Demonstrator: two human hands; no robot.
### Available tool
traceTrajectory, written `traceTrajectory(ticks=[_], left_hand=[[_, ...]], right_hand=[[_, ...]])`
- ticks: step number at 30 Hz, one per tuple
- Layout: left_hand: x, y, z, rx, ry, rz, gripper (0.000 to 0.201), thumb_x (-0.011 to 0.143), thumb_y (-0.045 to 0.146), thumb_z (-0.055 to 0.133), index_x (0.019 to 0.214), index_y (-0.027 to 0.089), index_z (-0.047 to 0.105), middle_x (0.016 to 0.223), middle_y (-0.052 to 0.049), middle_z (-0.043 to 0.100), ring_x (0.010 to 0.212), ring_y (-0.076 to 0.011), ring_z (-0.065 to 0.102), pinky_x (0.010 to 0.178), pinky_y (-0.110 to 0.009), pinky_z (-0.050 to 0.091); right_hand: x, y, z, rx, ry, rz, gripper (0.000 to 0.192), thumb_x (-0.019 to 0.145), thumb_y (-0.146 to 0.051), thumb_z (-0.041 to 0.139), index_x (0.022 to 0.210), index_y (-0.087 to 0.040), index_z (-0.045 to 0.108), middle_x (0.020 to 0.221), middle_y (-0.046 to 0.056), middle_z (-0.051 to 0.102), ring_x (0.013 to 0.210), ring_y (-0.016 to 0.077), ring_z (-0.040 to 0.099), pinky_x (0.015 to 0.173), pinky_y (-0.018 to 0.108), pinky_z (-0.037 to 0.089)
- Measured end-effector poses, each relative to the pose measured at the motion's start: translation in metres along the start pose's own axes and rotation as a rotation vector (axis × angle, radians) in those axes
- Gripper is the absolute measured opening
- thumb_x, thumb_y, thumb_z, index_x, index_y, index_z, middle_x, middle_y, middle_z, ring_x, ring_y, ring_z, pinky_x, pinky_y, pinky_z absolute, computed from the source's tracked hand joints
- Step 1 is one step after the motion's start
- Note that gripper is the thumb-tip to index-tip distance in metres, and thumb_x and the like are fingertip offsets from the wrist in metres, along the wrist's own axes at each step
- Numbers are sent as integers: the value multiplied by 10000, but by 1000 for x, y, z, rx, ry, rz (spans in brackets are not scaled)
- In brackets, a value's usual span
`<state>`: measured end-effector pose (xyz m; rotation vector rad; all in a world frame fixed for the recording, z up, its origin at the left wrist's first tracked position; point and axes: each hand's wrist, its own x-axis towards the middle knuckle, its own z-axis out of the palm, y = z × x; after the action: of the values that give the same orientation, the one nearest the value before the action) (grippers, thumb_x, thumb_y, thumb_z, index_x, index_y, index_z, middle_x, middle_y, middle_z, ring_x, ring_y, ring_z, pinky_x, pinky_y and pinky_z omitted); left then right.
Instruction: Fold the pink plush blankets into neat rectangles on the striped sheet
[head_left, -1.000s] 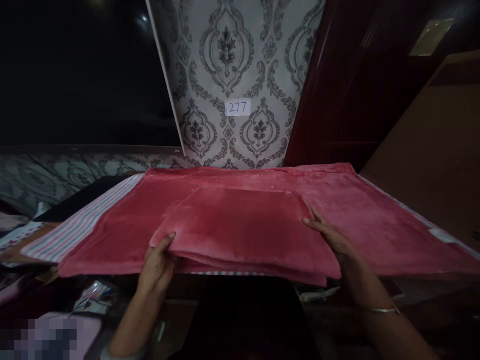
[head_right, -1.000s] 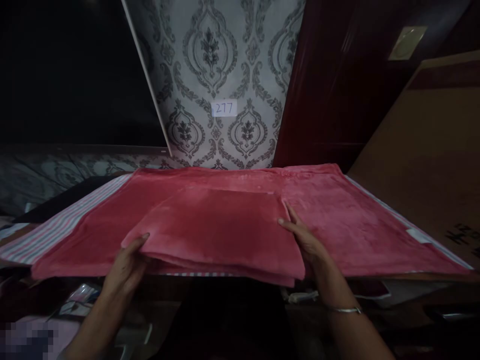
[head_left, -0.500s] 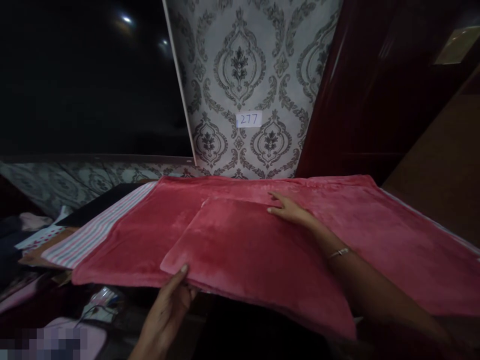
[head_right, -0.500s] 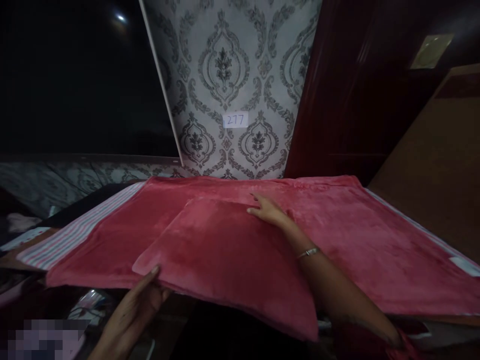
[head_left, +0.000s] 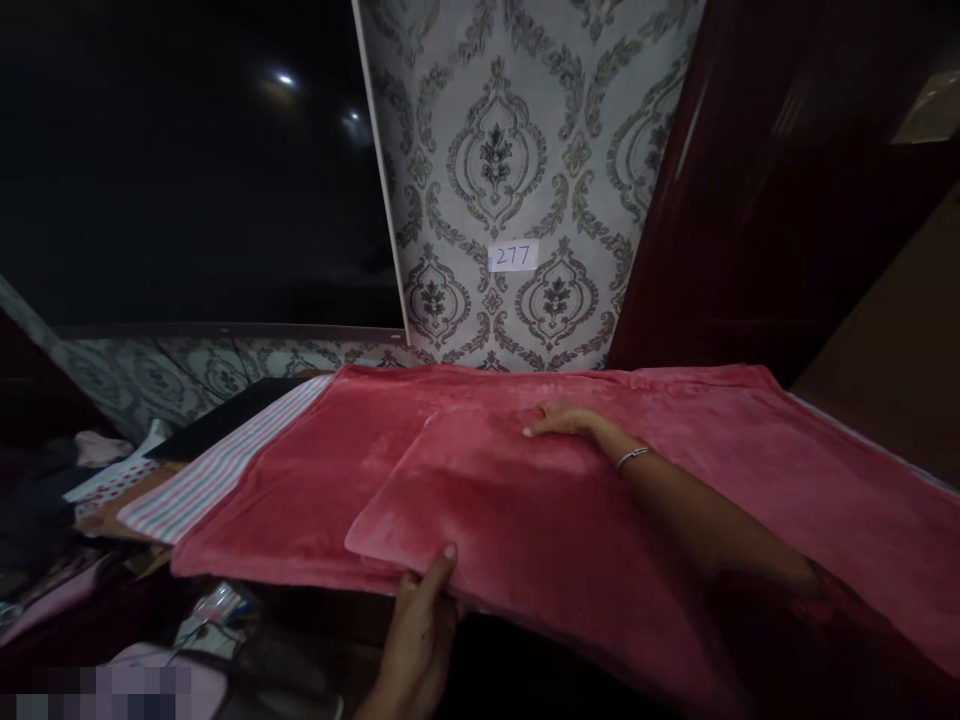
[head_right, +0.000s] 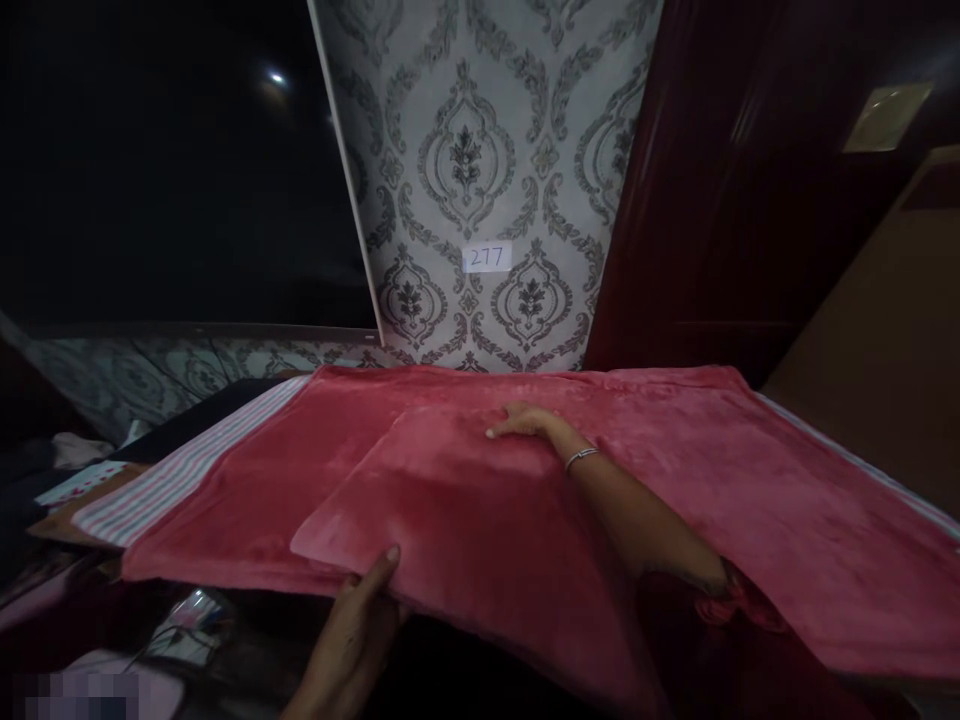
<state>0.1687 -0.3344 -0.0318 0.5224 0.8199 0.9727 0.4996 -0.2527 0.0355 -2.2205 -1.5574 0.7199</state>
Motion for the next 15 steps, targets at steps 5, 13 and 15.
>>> traceTrajectory(ticks=[5,13,15], left_hand=[[12,56,27,40,-66,45,273,651,197,838,883,122,715,769,-58,757,656,-207,716,663,-292,608],[122,124,71,167,-256,-51,236,777,205,727,992,108,728,728,-74,766,661,-223,735,694,-305,627],[144,110,66,270,-240,-160,251,801,199,710,1028,91,721,753,-87,773,673,-232,748,688,-305,626]], right_hand=[[-53,2,-36,284,156,-93,448,662,-523,837,942,-185,743,981,89,752,956,291,679,869,410,569],[-110,35,-22,806,254,-29,411,685,-532,812,883,-191,699,821,35,729,700,160,643,604,255,520],[-107,53,7,800,262,105,386,700,-554,781,746,-204,625,596,-19,616,520,121,530,464,231,418]])
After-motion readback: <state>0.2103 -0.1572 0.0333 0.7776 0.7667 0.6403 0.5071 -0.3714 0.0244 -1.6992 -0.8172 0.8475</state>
